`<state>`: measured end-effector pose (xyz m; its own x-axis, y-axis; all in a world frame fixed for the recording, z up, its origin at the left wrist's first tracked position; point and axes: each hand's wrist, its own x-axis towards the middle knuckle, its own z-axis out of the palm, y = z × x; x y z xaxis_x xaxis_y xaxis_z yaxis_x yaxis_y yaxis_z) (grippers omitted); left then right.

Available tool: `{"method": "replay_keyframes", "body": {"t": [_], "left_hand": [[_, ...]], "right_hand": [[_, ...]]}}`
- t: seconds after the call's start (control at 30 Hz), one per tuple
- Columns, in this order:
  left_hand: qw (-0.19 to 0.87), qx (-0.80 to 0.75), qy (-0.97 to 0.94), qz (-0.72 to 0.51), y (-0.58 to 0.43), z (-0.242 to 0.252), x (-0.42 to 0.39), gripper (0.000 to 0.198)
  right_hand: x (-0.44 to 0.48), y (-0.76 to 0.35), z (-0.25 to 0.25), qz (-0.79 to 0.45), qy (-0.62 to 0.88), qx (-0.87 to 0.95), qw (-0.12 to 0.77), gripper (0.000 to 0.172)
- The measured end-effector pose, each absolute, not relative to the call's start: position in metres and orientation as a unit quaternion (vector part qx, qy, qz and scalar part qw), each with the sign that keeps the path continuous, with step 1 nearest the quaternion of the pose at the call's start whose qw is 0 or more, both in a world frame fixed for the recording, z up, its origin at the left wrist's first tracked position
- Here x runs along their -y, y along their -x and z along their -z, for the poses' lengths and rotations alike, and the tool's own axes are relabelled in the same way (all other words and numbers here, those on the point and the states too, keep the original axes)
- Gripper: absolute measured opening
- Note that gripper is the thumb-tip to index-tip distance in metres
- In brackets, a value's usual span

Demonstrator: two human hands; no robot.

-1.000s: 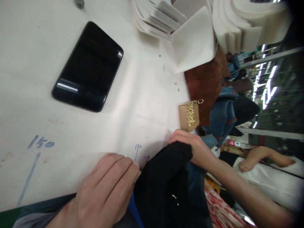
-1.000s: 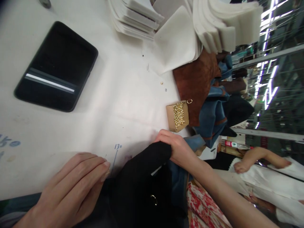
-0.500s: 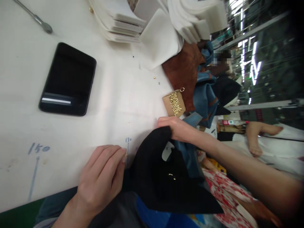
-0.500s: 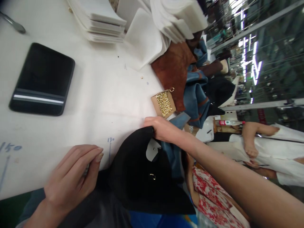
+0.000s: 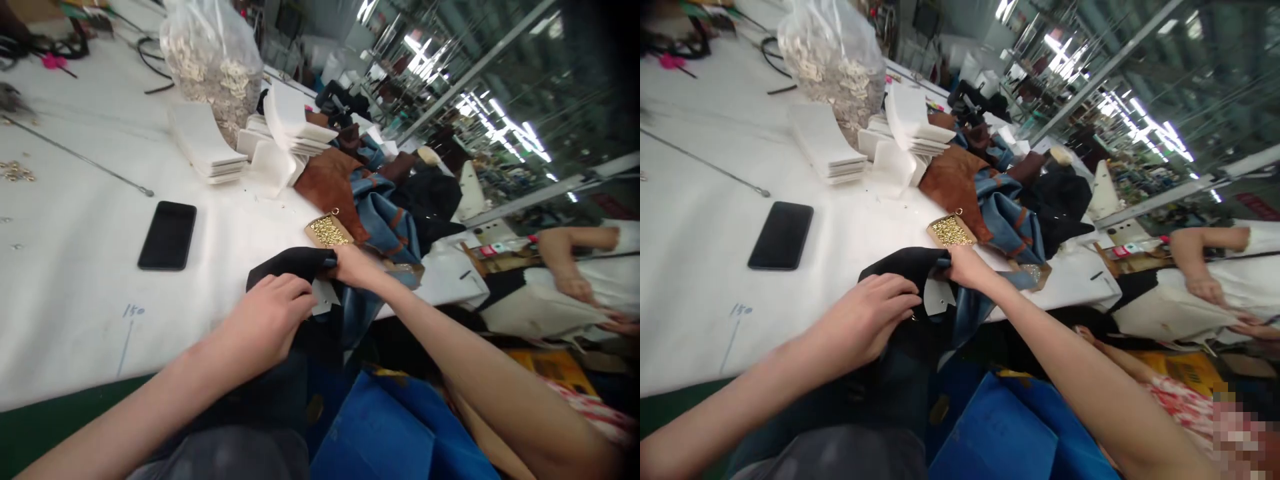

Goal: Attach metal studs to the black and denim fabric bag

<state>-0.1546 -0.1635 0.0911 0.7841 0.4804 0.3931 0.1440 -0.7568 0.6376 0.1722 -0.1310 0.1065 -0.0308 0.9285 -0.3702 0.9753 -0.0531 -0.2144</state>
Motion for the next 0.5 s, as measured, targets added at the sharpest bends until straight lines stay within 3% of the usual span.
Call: {"method": "replay_keyframes", "body": {"t": [0.1, 0.2, 0.27, 0.37, 0.43, 0.5], "left_hand": [[0.231, -0.072, -0.964, -0.114, 0.097, -0.086, 0.15, 0.036], [0.157, -0.035, -0.987, -0.001, 0.063, -0.077, 0.14, 0.026], [0.111, -0.049, -0.992, 0.018, 0.055, -0.081, 0.136, 0.025], [0.058, -0.071, -0.995, 0.029, 0.055, -0.101, 0.136, 0.041], [0.016, -0.067, -0.997, 0.032, 0.057, -0.117, 0.141, 0.05], [-0.026, -0.047, -0.998, 0.014, 0.057, -0.128, 0.147, 0.06]], "right_hand": [[0.153, -0.172, -0.096, 0.143, -0.732, -0.664, 0.052, 0.034], [0.17, -0.17, -0.096, 0.089, -0.75, -0.655, 0.032, 0.052], [0.182, -0.173, -0.103, 0.092, -0.744, -0.662, 0.001, 0.072], [0.201, -0.177, -0.119, 0.067, -0.731, -0.678, -0.03, 0.104], [0.216, -0.175, -0.13, 0.018, -0.721, -0.692, -0.041, 0.109], [0.23, -0.167, -0.139, -0.044, -0.703, -0.708, -0.049, 0.104]]}}
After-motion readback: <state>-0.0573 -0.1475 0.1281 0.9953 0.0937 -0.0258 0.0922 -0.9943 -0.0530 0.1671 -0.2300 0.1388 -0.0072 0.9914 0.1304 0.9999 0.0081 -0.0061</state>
